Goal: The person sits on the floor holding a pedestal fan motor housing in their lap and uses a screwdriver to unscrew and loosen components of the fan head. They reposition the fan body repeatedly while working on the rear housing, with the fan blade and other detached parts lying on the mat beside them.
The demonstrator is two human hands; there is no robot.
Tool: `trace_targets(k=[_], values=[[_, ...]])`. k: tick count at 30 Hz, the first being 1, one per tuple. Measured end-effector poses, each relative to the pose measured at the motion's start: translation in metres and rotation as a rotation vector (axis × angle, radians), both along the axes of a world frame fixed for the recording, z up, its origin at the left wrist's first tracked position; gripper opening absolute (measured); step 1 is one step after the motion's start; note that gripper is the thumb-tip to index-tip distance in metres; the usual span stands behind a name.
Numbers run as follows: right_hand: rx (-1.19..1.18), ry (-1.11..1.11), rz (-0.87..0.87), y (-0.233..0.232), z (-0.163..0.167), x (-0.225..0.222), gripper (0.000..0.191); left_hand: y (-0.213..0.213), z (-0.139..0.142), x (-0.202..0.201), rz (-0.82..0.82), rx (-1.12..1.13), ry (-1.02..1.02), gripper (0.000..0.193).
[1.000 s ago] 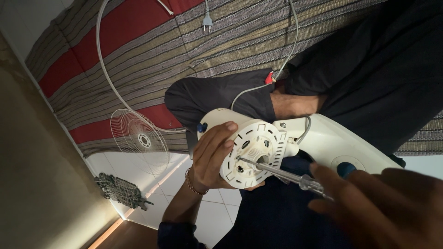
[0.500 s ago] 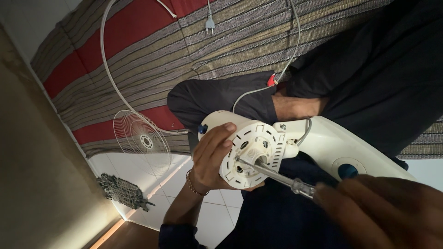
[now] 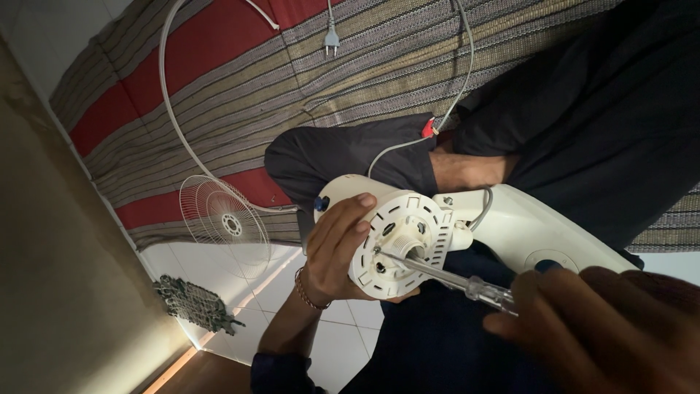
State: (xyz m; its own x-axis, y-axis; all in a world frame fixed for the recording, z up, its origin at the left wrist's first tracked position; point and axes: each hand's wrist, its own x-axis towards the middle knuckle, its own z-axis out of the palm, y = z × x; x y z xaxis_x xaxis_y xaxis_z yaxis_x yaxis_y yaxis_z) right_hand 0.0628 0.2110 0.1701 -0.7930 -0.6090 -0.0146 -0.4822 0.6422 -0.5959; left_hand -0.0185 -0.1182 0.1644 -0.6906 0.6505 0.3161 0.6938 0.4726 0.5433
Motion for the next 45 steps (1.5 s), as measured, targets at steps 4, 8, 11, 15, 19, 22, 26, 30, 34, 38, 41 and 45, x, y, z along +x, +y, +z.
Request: trace_targets(k=[4,8,11,15,19,22,26,30,34,38,41,45], values=[[-0.028,0.137,0.013,-0.001,0.006,-0.011,0.043,0.002,0.0,-0.001,-0.005,0.009,-0.002,0.107],[-0.045,0.101,-0.082,-0.011,0.016,-0.011,0.04,0.004,0.002,-0.002,-0.012,0.016,0.009,0.107],[0.041,0.139,-0.026,-0.008,0.015,-0.011,0.049,0.004,0.005,-0.003,-0.01,0.005,0.001,0.107],[-0.042,0.082,0.089,0.003,0.007,-0.011,0.052,0.006,0.006,-0.004,-0.011,0.003,0.006,0.106],[-0.036,0.122,0.158,0.004,0.009,-0.011,0.036,0.005,0.006,-0.004,-0.014,0.018,-0.01,0.105],[0.022,0.172,0.041,-0.003,0.014,-0.012,0.046,0.004,0.006,-0.004,-0.009,0.009,-0.001,0.105],[-0.017,-0.014,0.177,-0.001,0.017,-0.017,0.032,0.004,0.006,-0.003,-0.024,0.016,-0.007,0.105],[0.011,0.139,0.163,0.002,0.017,-0.021,0.041,0.003,0.009,-0.003,-0.019,-0.006,-0.002,0.107],[0.085,0.124,0.194,0.003,0.02,-0.026,0.055,0.004,0.013,-0.002,0.008,-0.015,-0.015,0.106],[0.075,0.13,0.219,0.006,0.027,-0.027,0.046,0.003,0.015,-0.004,-0.014,-0.029,0.014,0.104],[0.034,0.257,0.247,0.007,0.023,-0.025,0.036,0.003,0.015,-0.003,-0.005,-0.024,0.022,0.102],[0.134,0.093,0.373,0.007,0.016,-0.023,0.048,0.003,0.015,-0.003,-0.01,-0.014,0.021,0.099]])
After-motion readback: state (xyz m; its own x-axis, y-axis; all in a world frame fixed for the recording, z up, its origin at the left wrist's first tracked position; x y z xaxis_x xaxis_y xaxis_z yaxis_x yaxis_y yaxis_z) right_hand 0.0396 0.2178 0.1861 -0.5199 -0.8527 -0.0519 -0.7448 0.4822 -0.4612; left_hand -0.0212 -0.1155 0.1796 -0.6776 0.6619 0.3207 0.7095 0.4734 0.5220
